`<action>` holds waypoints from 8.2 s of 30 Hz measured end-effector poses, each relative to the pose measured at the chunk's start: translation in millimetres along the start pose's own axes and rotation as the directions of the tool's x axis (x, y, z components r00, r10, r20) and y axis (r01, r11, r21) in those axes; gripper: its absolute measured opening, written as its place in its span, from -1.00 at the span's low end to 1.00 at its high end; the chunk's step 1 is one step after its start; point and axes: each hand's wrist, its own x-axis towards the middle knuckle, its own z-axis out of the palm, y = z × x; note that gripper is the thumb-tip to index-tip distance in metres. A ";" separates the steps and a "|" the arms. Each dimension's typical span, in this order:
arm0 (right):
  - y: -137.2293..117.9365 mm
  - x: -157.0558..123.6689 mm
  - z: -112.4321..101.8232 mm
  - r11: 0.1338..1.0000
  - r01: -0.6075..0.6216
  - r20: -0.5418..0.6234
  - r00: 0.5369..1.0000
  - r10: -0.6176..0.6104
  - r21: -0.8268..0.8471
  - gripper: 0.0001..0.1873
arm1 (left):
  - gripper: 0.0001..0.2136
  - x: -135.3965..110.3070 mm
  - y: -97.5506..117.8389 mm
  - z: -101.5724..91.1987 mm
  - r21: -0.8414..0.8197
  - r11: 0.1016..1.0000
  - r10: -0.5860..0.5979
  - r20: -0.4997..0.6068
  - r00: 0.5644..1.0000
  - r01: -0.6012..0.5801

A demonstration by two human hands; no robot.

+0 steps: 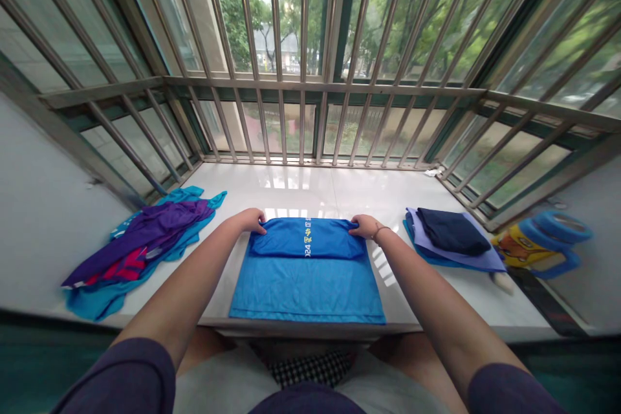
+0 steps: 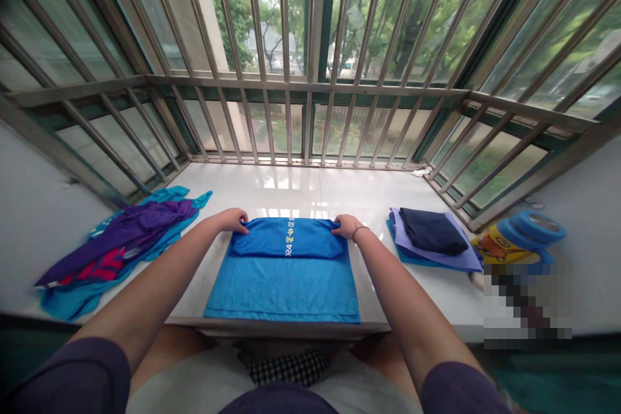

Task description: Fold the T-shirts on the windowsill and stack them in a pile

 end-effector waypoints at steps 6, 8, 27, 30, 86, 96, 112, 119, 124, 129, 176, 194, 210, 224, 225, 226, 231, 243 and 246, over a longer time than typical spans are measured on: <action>-0.3 4.4 -7.4 1.000 0.014 0.007 1.000 -0.014 0.019 -0.70 | -0.55 3.7 -0.7 -4.0 -0.028 0.999 -0.015 0.008 1.000 0.015; -0.6 1.4 -8.9 0.999 0.021 -0.010 1.000 -0.020 0.040 -0.71 | -0.61 2.3 0.0 -5.1 -0.043 0.999 -0.016 0.027 0.999 0.017; -1.2 -179.5 45.2 0.929 0.355 -0.500 0.827 -0.257 0.108 -0.59 | -0.82 -164.0 -21.0 52.5 -0.248 0.872 0.324 -0.354 0.877 -0.423; -1.3 -205.6 73.1 0.944 0.328 -0.451 0.849 -0.276 0.039 -0.50 | -0.67 -194.3 -31.5 82.6 -0.173 0.901 0.326 -0.333 0.885 -0.398; -38.7 -215.2 102.6 0.941 -0.332 -0.356 0.874 0.331 0.060 -0.67 | -0.42 -166.6 0.9 144.7 0.064 0.991 0.132 -0.426 0.895 -0.116; 36.4 -208.7 5.8 0.825 -0.468 -0.463 0.683 0.565 0.317 -0.62 | -0.56 -175.6 4.1 138.5 -0.201 0.969 0.011 -0.535 0.845 -0.140; -224.0 -181.0 119.0 0.952 0.281 -0.417 0.855 -0.307 -0.123 -0.82 | -0.76 -185.5 25.4 148.3 -0.065 0.948 0.239 -0.505 0.829 -0.313; -197.3 -180.3 132.7 0.941 0.334 -0.439 0.839 -0.322 -0.051 -0.77 | -0.78 -187.9 35.0 149.6 -0.058 0.944 0.256 -0.495 0.831 -0.325; -193.5 -175.7 117.1 0.928 0.357 -0.548 0.800 -0.246 0.104 -0.77 | -0.75 -192.2 55.6 154.9 -0.026 0.925 0.335 -0.415 0.846 -0.379; -208.7 -179.9 114.3 0.885 0.453 -0.556 0.766 -0.323 0.110 -0.78 | -0.64 -199.4 74.7 160.5 0.023 0.909 0.401 -0.329 0.855 -0.417; 124.6 -186.8 -164.5 0.906 -0.415 -0.802 0.514 0.305 0.079 -0.44 | -0.82 -188.3 63.6 174.6 -0.115 0.906 0.236 -0.664 0.710 -0.408; 33.4 -189.9 128.3 0.976 -0.162 -0.382 0.919 0.095 -0.147 -0.33 | -0.80 -194.1 70.3 161.3 -0.233 0.897 0.170 -0.604 0.779 -0.376; 9.3 -196.7 131.6 0.987 -0.159 -0.507 0.853 0.124 -0.027 -0.39 | -0.63 -252.5 -168.9 -48.2 -0.033 0.722 -0.521 -0.683 0.511 0.692; -21.8 -200.2 128.1 0.994 0.034 -0.518 0.855 0.024 0.102 -0.47 | -0.75 -215.2 64.2 61.4 -0.253 0.961 -0.025 -0.492 0.870 -0.115; -37.8 -203.9 126.8 0.983 0.134 -0.521 0.852 -0.049 0.128 -0.44 | -0.75 -222.1 90.4 77.8 -0.260 0.947 0.053 -0.448 0.892 -0.187; -55.8 -208.3 125.1 0.960 0.235 -0.521 0.845 -0.124 0.153 -0.37 | -0.75 -231.6 114.7 90.7 -0.267 0.920 0.161 -0.408 0.899 -0.286; -128.8 -226.5 107.3 0.868 0.429 -0.470 0.838 -0.277 0.253 -0.16 | -0.83 -293.9 183.2 88.3 -0.209 0.876 0.391 -0.217 0.894 -0.434; -92.7 -247.4 -7.4 0.801 0.164 -0.386 0.918 0.089 0.575 -0.64 | -0.52 -318.4 83.0 -53.6 -0.127 0.979 0.052 -0.594 0.803 -0.157; -91.2 -249.8 -41.0 0.834 0.158 -0.476 0.869 0.136 0.528 -0.67 | -0.48 -312.1 71.8 -63.2 0.027 0.998 0.063 -0.516 0.854 -0.057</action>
